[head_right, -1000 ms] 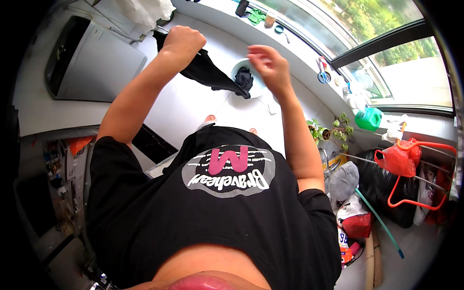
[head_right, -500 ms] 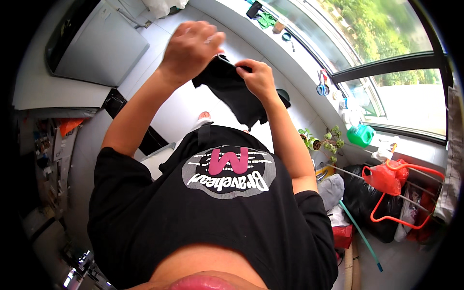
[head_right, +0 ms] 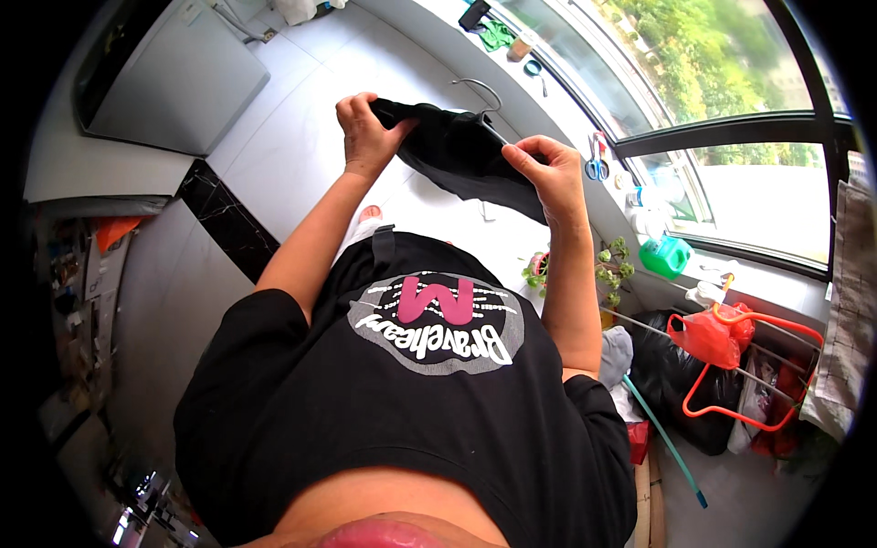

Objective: The person hangs wet clothes on a drying rack in a balcony area. They pick up a black garment from a basin, shake it out, and place it on a hanger. They then hang the garment on the rack and repeat the process with a second black garment.

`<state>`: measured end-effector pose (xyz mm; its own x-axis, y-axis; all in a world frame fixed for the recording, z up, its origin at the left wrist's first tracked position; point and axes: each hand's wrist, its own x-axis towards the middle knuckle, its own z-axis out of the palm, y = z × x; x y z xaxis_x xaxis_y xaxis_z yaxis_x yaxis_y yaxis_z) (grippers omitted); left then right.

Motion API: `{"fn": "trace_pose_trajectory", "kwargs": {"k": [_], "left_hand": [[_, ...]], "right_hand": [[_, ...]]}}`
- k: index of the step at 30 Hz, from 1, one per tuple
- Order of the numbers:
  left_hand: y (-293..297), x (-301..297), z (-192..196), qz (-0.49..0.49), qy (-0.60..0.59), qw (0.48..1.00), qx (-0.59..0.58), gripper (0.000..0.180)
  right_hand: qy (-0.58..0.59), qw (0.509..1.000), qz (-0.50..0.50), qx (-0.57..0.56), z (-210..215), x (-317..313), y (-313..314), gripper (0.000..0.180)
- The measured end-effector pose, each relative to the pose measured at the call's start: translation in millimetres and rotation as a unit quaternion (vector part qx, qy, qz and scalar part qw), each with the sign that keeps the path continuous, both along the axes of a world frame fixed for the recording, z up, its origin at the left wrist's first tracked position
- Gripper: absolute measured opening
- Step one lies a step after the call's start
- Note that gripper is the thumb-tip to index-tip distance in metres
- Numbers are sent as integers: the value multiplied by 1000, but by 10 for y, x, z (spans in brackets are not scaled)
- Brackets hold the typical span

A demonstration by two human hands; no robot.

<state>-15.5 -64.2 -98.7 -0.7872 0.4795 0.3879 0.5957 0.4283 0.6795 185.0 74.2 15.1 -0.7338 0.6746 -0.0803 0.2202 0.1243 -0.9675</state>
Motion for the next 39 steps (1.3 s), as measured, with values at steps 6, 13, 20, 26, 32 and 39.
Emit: {"fn": "trace_pose_trajectory", "kwargs": {"k": [6,13,20,26,32,39], "left_hand": [[83,-8,-17,-171,-495,841,138,64],[-88,-257,-55,-187,-458,866,73,30],[-149,-239,99,-181,-540,800,191,11],[-135,-129,151,-192,-559,781,201,14],[-152,-355,188,-64,-447,877,163,34],[-429,-807,220,32,-318,947,38,40]], "right_hand": [[15,1000,0,-4,-41,22,40,20],[-140,982,42,122,-136,12,190,38],[-125,977,79,155,-398,-147,53,38],[-151,976,109,110,-454,-242,24,33],[-221,933,120,259,-497,-243,-33,35],[-279,936,145,160,-468,-64,13,49]]}}
